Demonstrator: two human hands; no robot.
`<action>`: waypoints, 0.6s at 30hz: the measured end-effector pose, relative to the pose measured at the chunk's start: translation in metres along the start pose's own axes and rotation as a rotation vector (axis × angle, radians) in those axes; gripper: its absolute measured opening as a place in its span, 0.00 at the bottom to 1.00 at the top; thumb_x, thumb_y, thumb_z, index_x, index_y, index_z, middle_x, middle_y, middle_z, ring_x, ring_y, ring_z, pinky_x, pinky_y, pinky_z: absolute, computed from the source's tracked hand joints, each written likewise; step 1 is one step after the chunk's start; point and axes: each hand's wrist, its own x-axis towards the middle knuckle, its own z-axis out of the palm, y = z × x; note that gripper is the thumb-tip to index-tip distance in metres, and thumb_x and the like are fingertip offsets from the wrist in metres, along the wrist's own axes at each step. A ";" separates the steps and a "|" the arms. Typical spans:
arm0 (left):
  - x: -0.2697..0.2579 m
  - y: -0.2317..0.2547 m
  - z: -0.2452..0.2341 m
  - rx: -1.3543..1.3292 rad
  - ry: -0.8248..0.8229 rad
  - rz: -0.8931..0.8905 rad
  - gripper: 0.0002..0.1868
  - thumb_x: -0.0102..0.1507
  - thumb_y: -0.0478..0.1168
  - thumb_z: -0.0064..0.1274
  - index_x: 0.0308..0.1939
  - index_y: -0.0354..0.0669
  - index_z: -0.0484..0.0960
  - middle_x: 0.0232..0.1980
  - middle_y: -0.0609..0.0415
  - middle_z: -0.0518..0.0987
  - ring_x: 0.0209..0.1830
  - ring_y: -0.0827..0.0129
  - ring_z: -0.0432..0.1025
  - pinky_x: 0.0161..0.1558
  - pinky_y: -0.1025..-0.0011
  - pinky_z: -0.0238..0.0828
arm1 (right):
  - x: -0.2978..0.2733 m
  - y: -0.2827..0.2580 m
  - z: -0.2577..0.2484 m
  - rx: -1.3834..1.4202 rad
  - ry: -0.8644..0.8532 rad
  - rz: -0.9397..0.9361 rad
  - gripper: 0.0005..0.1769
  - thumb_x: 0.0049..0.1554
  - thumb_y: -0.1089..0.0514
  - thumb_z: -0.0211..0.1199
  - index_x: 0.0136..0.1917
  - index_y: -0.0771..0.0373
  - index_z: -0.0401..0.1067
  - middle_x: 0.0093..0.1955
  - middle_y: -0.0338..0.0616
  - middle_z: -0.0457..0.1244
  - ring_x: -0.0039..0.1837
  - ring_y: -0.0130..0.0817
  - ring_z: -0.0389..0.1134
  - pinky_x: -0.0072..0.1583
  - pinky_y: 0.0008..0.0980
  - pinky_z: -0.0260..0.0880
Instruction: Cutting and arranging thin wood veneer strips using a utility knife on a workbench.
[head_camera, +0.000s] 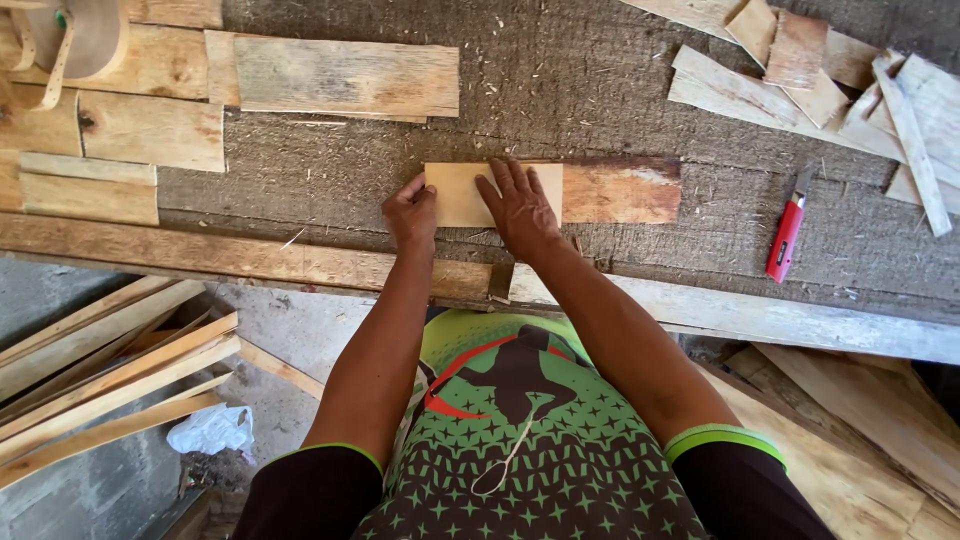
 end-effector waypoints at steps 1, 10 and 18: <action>0.002 -0.004 0.000 0.018 0.023 0.018 0.16 0.61 0.27 0.60 0.53 0.31 0.86 0.39 0.55 0.85 0.32 0.78 0.74 0.34 0.80 0.72 | 0.001 0.000 0.004 -0.036 0.007 0.003 0.46 0.57 0.64 0.61 0.83 0.55 0.46 0.86 0.55 0.34 0.85 0.54 0.33 0.80 0.52 0.35; -0.016 0.034 0.005 0.039 0.049 -0.043 0.17 0.61 0.27 0.60 0.55 0.33 0.85 0.48 0.48 0.86 0.41 0.73 0.80 0.44 0.78 0.79 | 0.002 0.002 -0.001 0.002 -0.016 0.002 0.42 0.58 0.68 0.54 0.83 0.56 0.45 0.86 0.54 0.34 0.85 0.53 0.33 0.80 0.53 0.35; -0.026 0.054 0.007 0.148 0.083 -0.139 0.17 0.62 0.29 0.59 0.56 0.37 0.84 0.53 0.45 0.85 0.46 0.67 0.82 0.47 0.77 0.83 | -0.002 0.000 -0.022 0.002 -0.044 0.024 0.50 0.51 0.72 0.64 0.82 0.53 0.49 0.86 0.52 0.37 0.85 0.50 0.36 0.80 0.50 0.38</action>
